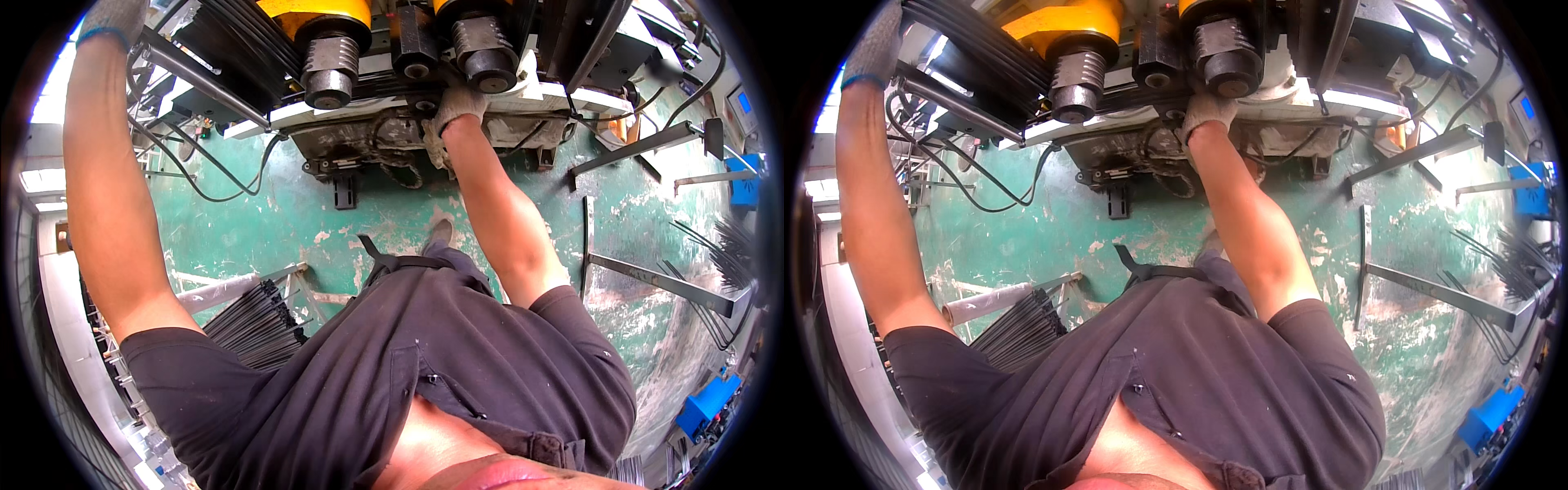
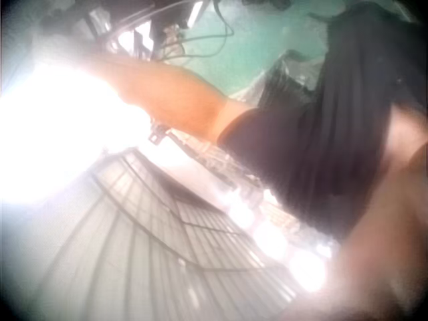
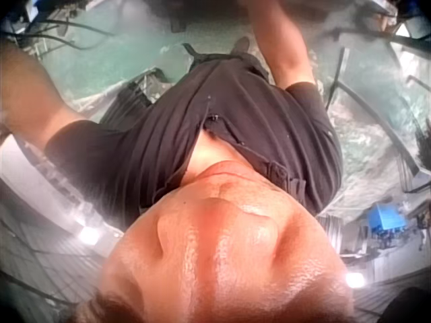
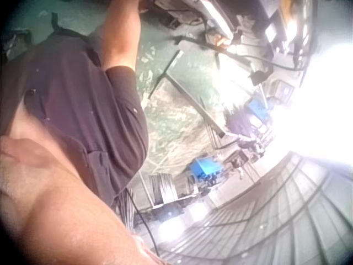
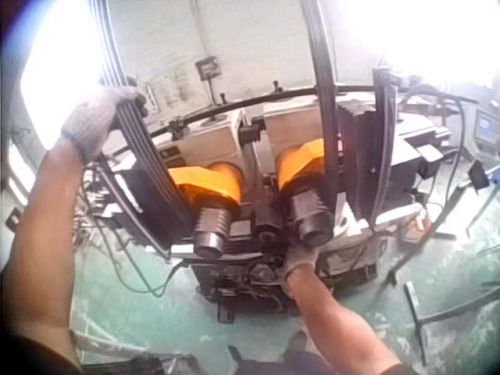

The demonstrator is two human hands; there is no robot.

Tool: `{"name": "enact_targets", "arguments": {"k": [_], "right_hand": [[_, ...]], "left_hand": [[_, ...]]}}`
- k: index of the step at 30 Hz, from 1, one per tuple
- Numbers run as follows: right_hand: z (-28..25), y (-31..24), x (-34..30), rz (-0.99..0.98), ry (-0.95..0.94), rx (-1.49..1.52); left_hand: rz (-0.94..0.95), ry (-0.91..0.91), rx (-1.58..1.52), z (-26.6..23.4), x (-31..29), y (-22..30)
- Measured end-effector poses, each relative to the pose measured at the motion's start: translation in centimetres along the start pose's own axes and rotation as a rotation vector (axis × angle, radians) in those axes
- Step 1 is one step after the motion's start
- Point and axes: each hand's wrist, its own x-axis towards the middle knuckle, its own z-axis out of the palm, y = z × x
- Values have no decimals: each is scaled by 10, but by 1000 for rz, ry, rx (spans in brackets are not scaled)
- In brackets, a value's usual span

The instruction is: The person takes long metal bars one by one and feeds them into a bending machine to shape them.

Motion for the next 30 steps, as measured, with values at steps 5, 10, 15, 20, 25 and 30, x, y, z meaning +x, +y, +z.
{"name": "enact_targets", "arguments": {"k": [5,10,15,20,25,30], "right_hand": [[1,16,6,-122,9,-47],[-6,18,19,-253,43,-466],[-5,-26,-61,55,112,90],[-111,-47,-175,0,114,339],[-282,-96,-224,-118,462,144],[-469,-205,-261,-402,854,-104]], "left_hand": [[-86,36,26,0,1,5],[-76,24,76,-17,1,5],[40,-98,420,-86,-9,9],[39,-36,945,-101,-138,42],[-269,-50,-330,13,-284,61],[-804,-120,-618,155,-369,65]]}}
